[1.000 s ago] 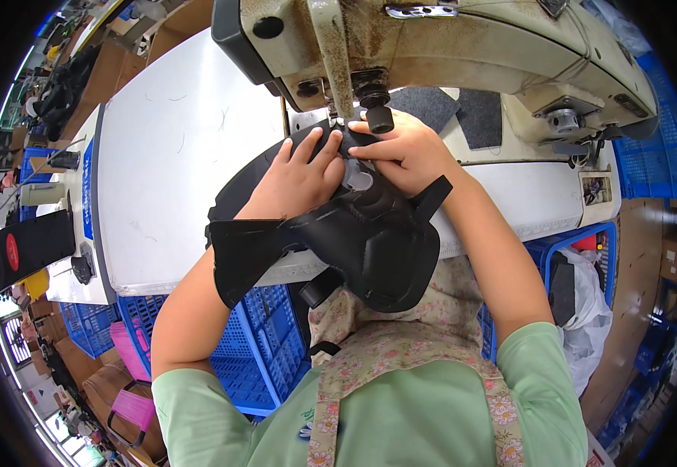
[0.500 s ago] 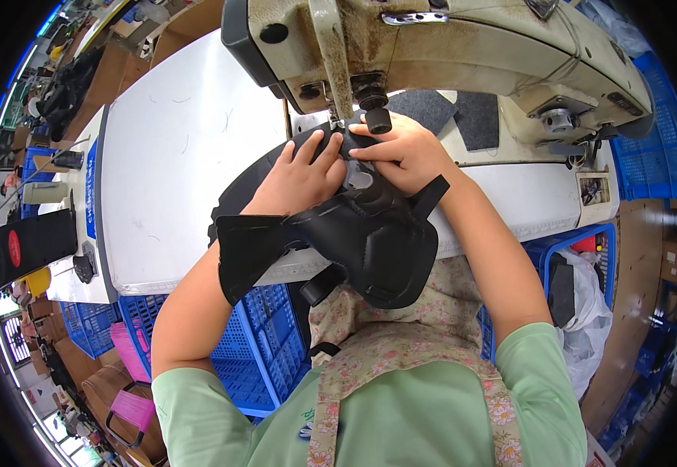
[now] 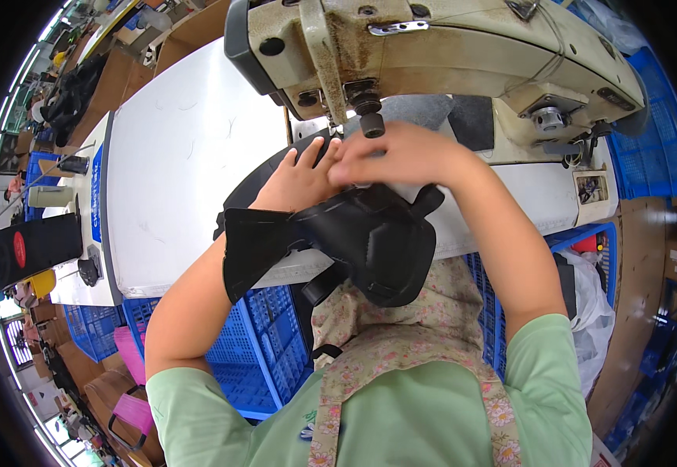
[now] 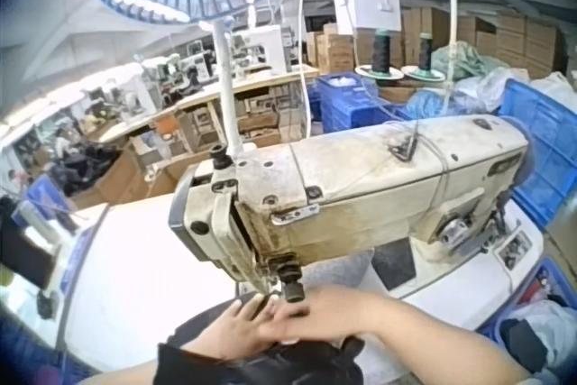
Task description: The person retrieves shoe parts from crates, aligns the fabric pieces on the table, and stitches them together using a sewing machine.
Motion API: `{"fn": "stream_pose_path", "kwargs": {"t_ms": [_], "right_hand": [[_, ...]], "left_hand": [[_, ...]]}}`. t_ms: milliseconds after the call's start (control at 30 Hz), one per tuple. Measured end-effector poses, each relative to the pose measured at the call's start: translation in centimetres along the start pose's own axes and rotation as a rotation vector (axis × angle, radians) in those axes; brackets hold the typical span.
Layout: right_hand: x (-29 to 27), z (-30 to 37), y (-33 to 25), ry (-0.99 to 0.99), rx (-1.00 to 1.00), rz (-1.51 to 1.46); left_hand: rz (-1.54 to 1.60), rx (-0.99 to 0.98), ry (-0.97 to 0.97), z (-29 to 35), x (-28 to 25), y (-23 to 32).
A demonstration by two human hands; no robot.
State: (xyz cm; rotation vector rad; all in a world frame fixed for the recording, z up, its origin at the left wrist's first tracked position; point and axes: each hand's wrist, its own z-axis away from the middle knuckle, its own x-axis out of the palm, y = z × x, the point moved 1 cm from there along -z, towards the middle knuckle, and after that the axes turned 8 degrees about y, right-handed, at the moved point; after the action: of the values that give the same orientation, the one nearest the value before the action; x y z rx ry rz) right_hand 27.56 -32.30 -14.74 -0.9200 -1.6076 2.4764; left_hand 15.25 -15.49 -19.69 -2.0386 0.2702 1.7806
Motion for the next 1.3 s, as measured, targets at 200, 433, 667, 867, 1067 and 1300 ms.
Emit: {"fn": "stream_pose_path", "kwargs": {"t_ms": [200, 433, 667, 867, 1067, 1300], "right_hand": [[1.3, 1.7, 1.6, 0.22, -0.551, 0.547], [1.3, 1.5, 1.8, 0.198, -0.518, 0.501], [1.2, 0.6, 2.5, 0.292, -0.571, 0.473], [0.5, -0.2, 2.3, 0.306, -0.51, 0.448], [-0.6, -1.4, 1.8, 0.095, -0.319, 0.456], [-0.6, -2.3, 2.2, 0.153, -0.325, 0.39]], "left_hand": [[0.001, -0.02, -0.002, -0.5, -1.2, 0.7], [0.034, -0.055, 0.043, -0.4, -1.1, 0.9], [0.161, -0.256, 0.117, -0.8, -0.9, 0.6], [0.094, -0.235, 0.129, -1.3, 0.2, -0.5], [0.126, -0.274, 0.105, -1.6, -0.1, -1.7], [0.134, -0.31, 0.099, -2.2, 0.0, -2.4]]}}
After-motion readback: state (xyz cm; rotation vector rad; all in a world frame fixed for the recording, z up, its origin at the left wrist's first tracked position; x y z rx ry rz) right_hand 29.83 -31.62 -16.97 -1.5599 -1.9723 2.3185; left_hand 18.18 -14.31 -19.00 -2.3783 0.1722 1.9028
